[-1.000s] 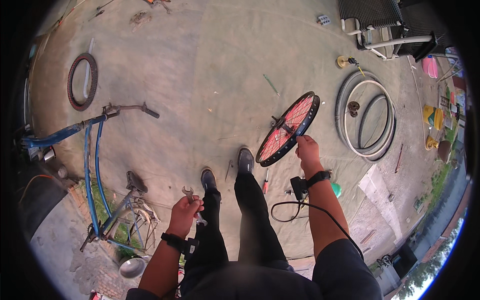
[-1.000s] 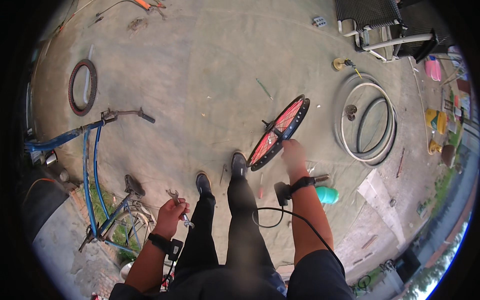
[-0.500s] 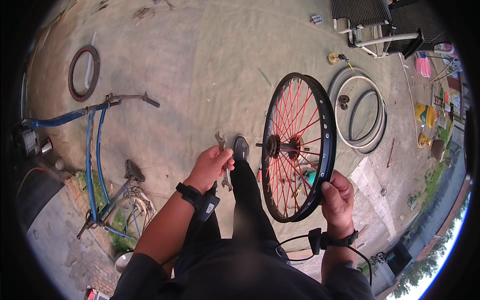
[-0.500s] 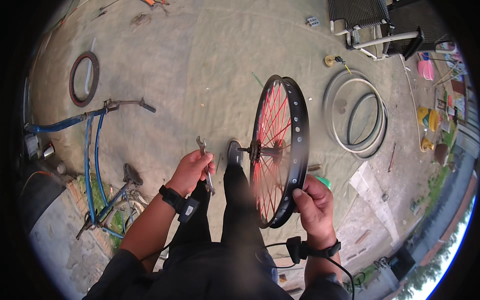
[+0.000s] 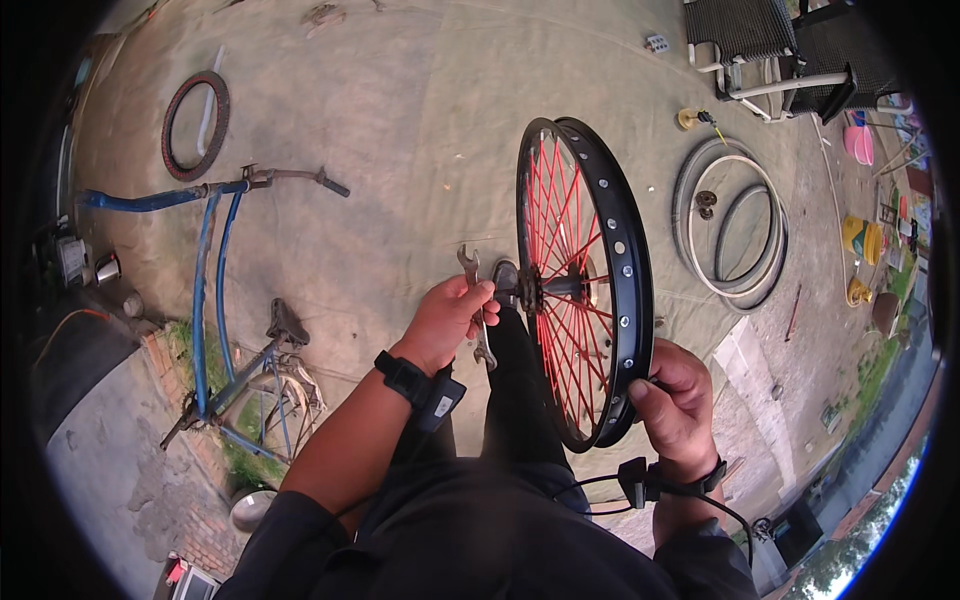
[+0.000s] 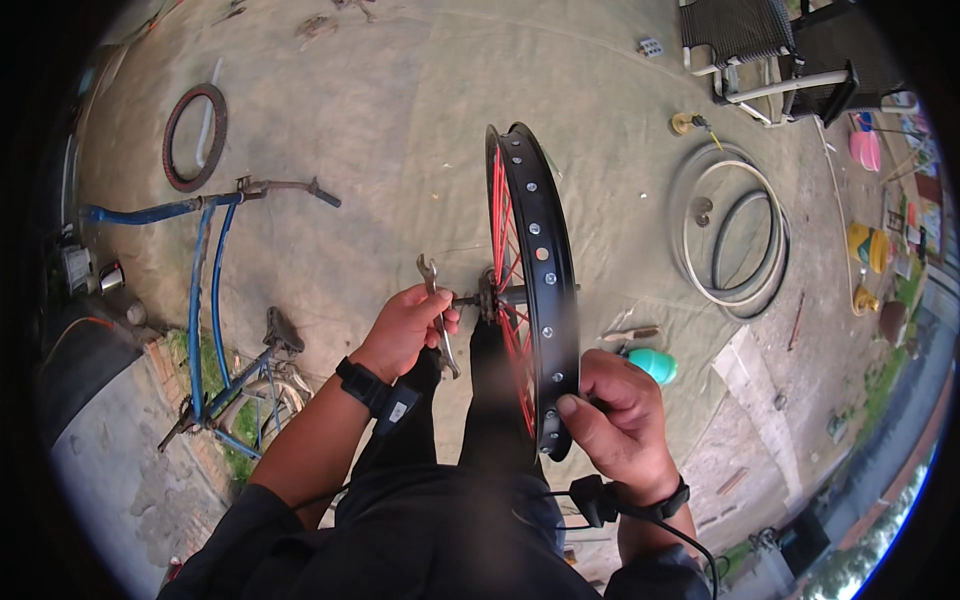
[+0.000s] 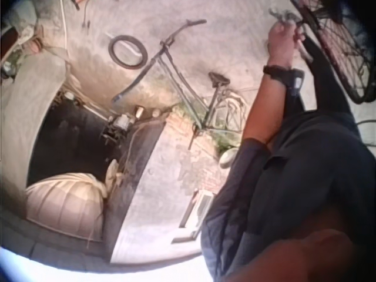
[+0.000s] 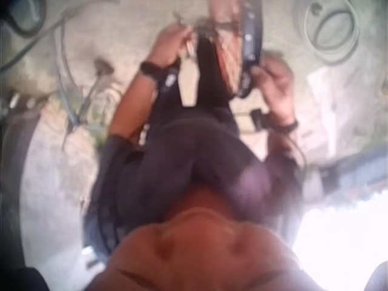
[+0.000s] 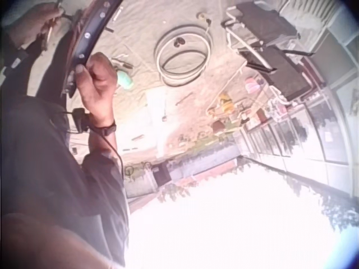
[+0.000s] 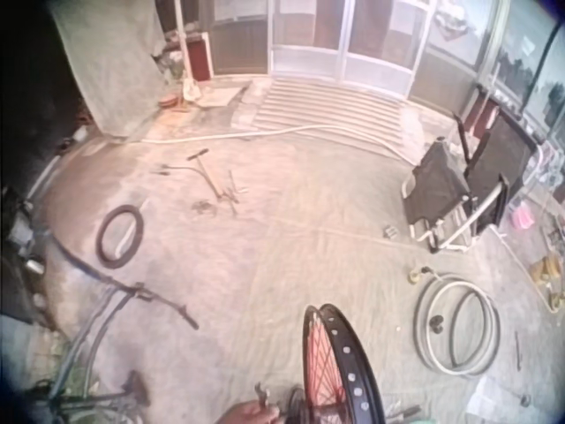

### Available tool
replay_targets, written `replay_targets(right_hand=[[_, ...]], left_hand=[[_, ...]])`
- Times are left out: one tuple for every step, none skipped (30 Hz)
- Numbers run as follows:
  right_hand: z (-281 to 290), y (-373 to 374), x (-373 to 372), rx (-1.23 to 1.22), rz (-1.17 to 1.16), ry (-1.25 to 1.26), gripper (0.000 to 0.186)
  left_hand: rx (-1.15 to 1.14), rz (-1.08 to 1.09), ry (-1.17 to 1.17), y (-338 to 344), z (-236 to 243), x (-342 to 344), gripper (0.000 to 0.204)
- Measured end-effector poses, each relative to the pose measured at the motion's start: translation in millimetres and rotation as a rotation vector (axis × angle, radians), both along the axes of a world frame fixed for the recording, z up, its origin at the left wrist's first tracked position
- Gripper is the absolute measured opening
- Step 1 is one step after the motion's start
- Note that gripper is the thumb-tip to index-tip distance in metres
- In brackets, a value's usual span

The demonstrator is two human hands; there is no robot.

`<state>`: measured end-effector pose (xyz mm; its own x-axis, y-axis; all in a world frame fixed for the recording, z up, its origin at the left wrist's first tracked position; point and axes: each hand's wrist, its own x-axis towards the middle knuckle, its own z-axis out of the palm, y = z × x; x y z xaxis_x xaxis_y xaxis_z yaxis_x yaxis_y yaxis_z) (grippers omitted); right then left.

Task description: The person uses a wrench to adjust the axle nuts on a bicycle wheel. They then retrieve a small stool and a tire, sit down, and fit a rim tape onto the wheel rim.

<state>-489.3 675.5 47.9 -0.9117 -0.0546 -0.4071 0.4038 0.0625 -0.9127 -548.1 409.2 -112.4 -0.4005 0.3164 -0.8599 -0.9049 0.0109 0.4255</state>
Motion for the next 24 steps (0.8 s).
replay_targets(right_hand=[[1,-4,-2,-0.015,-0.003,0.007,0.023],[3,-10,-4,-0.032,-0.006,0.013,0.023],[4,-14,-5,-0.049,-0.008,0.018,0.023],[4,-16,-6,-0.055,0.018,0.025,0.018],[4,-17,-7,-0.058,0.043,0.032,0.014],[5,-19,-8,-0.061,0.068,0.038,0.011],[5,-21,-8,-0.058,0.061,0.041,0.011],[5,-23,-8,-0.055,0.054,0.046,0.011],[5,-26,-9,-0.053,0.048,0.051,0.011],[5,-28,-10,-0.057,0.039,0.051,0.011],[6,-31,-11,-0.061,0.031,0.050,0.012],[7,-32,-11,-0.066,0.022,0.050,0.012],[7,-33,-11,-0.067,0.034,0.047,0.012],[8,-33,-11,-0.068,0.045,0.045,0.013],[8,-33,-11,-0.069,0.056,0.042,0.013],[8,-33,-11,-0.069,0.063,0.045,0.013],[8,-35,-11,-0.066,0.068,0.048,0.014],[7,-36,-11,-0.063,0.072,0.050,0.014],[7,-36,-11,-0.056,0.082,0.062,0.015],[6,-35,-10,-0.054,0.093,0.076,0.015],[6,-35,-10,-0.051,0.104,0.090,0.016],[6,-36,-10,-0.054,0.105,0.090,0.016],[6,-37,-11,-0.056,0.104,0.090,0.017],[7,-37,-11,-0.058,0.103,0.091,0.018]], left_hand=[[0.005,-0.001,-0.002,-3,2,1,0.021],[-0.002,0.000,0.000,-6,2,3,0.021],[-0.010,0.000,0.003,-9,0,5,0.021],[-0.017,0.000,0.006,-12,-1,7,0.021],[-0.010,0.004,0.010,-14,-1,8,0.021],[-0.003,0.008,0.014,-16,-1,9,0.022],[0.005,0.012,0.018,-17,-1,9,0.022],[0.019,0.024,0.036,-19,0,10,0.022],[0.034,0.035,0.053,-20,2,10,0.021],[0.049,0.046,0.071,-22,3,11,0.021],[0.059,0.059,0.070,-24,4,11,0.021],[0.068,0.071,0.068,-26,3,12,0.021],[0.078,0.083,0.067,-28,3,13,0.021],[0.071,0.077,0.080,-30,2,14,0.021],[0.065,0.071,0.092,-31,0,15,0.021],[0.058,0.065,0.105,-33,0,16,0.021],[0.061,0.050,0.114,-34,-1,16,0.020],[0.064,0.036,0.123,-35,-1,16,0.020],[0.067,0.022,0.132,-36,-1,16,0.020],[0.071,0.034,0.136,-37,-1,17,0.019],[0.075,0.046,0.140,-39,-3,19,0.019],[0.080,0.058,0.144,-39,-4,21,0.019],[0.078,0.068,0.161,-39,-4,23,0.019],[0.076,0.078,0.179,-39,-4,24,0.019]])
